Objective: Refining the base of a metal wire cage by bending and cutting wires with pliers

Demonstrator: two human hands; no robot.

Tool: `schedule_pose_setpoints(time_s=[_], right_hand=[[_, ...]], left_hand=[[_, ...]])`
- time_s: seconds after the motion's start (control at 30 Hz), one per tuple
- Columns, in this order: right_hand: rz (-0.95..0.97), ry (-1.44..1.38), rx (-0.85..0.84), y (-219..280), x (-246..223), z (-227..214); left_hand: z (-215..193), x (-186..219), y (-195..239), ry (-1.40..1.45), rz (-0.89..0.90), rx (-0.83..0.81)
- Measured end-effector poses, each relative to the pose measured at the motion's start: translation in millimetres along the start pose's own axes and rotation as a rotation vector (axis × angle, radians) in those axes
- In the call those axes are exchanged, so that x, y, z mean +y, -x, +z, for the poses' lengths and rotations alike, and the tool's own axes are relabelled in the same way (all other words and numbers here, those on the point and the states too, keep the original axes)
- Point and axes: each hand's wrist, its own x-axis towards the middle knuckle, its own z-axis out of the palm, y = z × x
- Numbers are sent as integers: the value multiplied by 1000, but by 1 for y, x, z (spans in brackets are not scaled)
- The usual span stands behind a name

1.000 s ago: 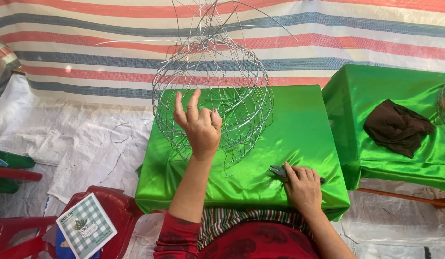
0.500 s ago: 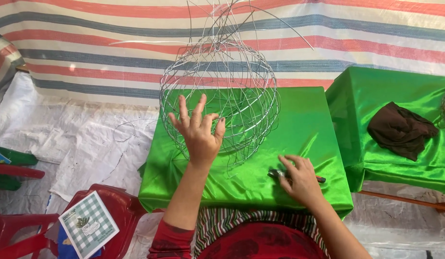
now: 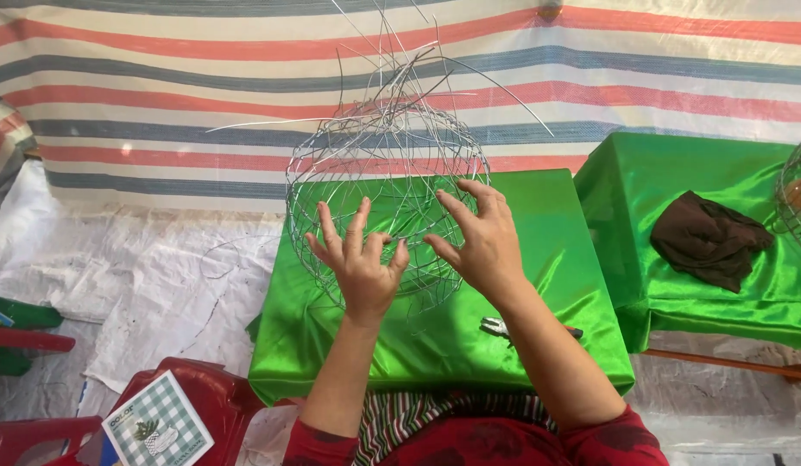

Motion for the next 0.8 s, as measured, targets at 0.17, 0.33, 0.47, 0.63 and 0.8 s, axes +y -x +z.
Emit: schedule_pose_setpoints(time_s=[0.17,0.33,0.47,0.63,0.8], right_hand=[[45,-49,43,14,7,11],[94,-110,46,20,9,14],[92,-155,38,19,8,9],[138,-167,21,16,-5,0],[207,-153,28,17,-11,9]], left_hand=[[5,2,7,9,24,16],[9,-2,9,6,48,45],[5,0,6,28,29,63],[2,7,8,-26,-2,177],[2,8,7,-9,-56,139]])
